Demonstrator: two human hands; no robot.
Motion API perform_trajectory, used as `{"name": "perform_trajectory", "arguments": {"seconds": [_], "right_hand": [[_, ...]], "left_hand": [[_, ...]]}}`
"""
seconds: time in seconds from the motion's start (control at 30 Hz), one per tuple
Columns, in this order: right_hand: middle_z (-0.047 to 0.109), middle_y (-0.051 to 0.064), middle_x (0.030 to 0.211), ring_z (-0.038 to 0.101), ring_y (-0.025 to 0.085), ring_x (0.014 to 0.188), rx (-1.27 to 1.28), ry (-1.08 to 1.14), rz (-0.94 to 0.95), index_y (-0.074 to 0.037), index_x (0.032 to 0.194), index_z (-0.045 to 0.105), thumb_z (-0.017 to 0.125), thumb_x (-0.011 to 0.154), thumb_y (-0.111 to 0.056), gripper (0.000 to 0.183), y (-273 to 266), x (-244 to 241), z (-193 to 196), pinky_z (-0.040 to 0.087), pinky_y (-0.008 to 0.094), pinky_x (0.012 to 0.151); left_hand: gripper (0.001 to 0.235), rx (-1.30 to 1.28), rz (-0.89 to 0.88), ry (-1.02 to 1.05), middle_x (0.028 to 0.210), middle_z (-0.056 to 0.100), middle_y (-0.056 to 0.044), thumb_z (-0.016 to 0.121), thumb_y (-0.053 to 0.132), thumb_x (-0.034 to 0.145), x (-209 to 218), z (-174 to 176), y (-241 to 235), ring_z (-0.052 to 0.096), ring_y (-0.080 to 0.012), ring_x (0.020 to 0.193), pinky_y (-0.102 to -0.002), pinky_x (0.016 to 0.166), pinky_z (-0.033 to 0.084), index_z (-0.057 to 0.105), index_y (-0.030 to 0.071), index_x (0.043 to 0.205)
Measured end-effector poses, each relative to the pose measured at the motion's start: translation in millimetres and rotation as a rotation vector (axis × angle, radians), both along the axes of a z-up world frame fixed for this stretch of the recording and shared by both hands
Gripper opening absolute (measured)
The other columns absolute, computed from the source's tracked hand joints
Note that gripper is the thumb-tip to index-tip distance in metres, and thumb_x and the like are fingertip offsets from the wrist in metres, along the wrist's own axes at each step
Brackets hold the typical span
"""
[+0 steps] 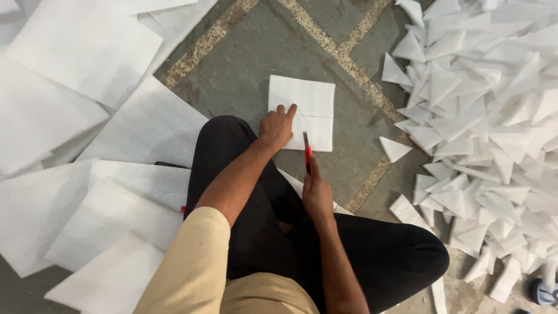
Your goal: The person sits on the floor and uses a utility knife to cut square white foam sheets into smaller pieces. The cut pieces are placed into a growing pile to the right.
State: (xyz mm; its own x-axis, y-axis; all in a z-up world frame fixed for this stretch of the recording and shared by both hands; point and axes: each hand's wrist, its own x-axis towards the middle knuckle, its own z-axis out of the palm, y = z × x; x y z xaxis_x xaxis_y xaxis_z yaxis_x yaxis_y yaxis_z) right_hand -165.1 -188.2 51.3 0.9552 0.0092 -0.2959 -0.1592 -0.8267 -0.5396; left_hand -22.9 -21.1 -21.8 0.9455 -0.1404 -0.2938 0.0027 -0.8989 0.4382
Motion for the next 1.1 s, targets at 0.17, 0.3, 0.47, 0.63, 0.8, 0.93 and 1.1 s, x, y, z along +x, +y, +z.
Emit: {"name": "perform_trajectory", "arguments": {"seconds": [0.17,0.3,0.47,0.63,0.8,0.93,1.1], "right_hand": [[0.071,0.029,0.085,0.068,0.049,0.075,-0.058,-0.177,0.08,-0.02,0.158,0.036,0.052,0.102,-0.016,0.059,15.9,74.6,-29.0,0.051,0.059,0.064],[0.072,0.026,0.085,0.071,0.045,0.073,-0.073,-0.208,0.094,-0.019,0.157,0.036,0.052,0.102,-0.015,0.058,29.9,121.6,-32.1,0.053,0.057,0.064],[0.072,0.025,0.081,0.071,0.044,0.071,-0.112,-0.168,0.111,-0.019,0.157,0.038,0.052,0.101,-0.016,0.058,41.0,146.3,-31.9,0.053,0.056,0.064],[0.071,0.027,0.08,0.07,0.046,0.072,-0.141,-0.151,0.114,-0.02,0.155,0.043,0.051,0.102,-0.017,0.054,44.4,160.9,-37.5,0.053,0.057,0.066],[0.07,0.03,0.082,0.069,0.049,0.075,-0.146,-0.176,0.167,-0.019,0.153,0.044,0.053,0.099,-0.017,0.055,36.8,155.9,-35.9,0.053,0.059,0.068],[0.07,0.032,0.088,0.067,0.053,0.078,-0.185,-0.06,0.163,-0.023,0.155,0.041,0.048,0.099,-0.017,0.056,20.4,87.4,-14.8,0.052,0.062,0.07],[0.071,0.032,0.09,0.07,0.05,0.089,-0.26,0.285,0.049,-0.024,0.156,0.037,0.042,0.103,-0.023,0.053,-3.2,-22.0,17.9,0.055,0.058,0.077]], "left_hand": [[0.095,-0.027,0.016,0.057,0.129,0.055,-0.018,0.085,0.025,0.081,6.1,33.9,8.4,0.067,-0.0339,0.105,-0.042,0.08,0.06,0.03,0.017,0.159],[0.099,-0.057,0.02,0.152,0.132,0.053,-0.019,0.086,0.027,0.081,14.9,31.8,8.7,0.067,-0.0346,0.108,-0.042,0.081,0.061,0.027,0.017,0.16],[0.095,-0.059,0.039,0.147,0.133,0.053,-0.017,0.084,0.024,0.082,19.4,19.0,6.4,0.067,-0.0347,0.108,-0.045,0.082,0.06,0.029,0.021,0.159],[0.096,-0.052,0.038,0.146,0.133,0.053,-0.017,0.083,0.024,0.082,22.5,13.8,4.9,0.067,-0.0355,0.109,-0.046,0.081,0.061,0.028,0.021,0.16],[0.098,-0.066,0.049,0.183,0.135,0.051,-0.017,0.084,0.026,0.08,21.3,11.6,4.6,0.066,-0.0357,0.11,-0.046,0.081,0.06,0.026,0.021,0.159],[0.091,-0.063,0.063,0.098,0.133,0.053,-0.017,0.082,0.02,0.083,18.6,11.8,3.0,0.066,-0.0359,0.109,-0.047,0.081,0.06,0.031,0.021,0.158],[0.092,-0.06,0.038,0.116,0.132,0.053,-0.019,0.082,0.024,0.082,15.4,15.1,4.7,0.066,-0.0358,0.108,-0.046,0.083,0.06,0.03,0.018,0.158]]}}
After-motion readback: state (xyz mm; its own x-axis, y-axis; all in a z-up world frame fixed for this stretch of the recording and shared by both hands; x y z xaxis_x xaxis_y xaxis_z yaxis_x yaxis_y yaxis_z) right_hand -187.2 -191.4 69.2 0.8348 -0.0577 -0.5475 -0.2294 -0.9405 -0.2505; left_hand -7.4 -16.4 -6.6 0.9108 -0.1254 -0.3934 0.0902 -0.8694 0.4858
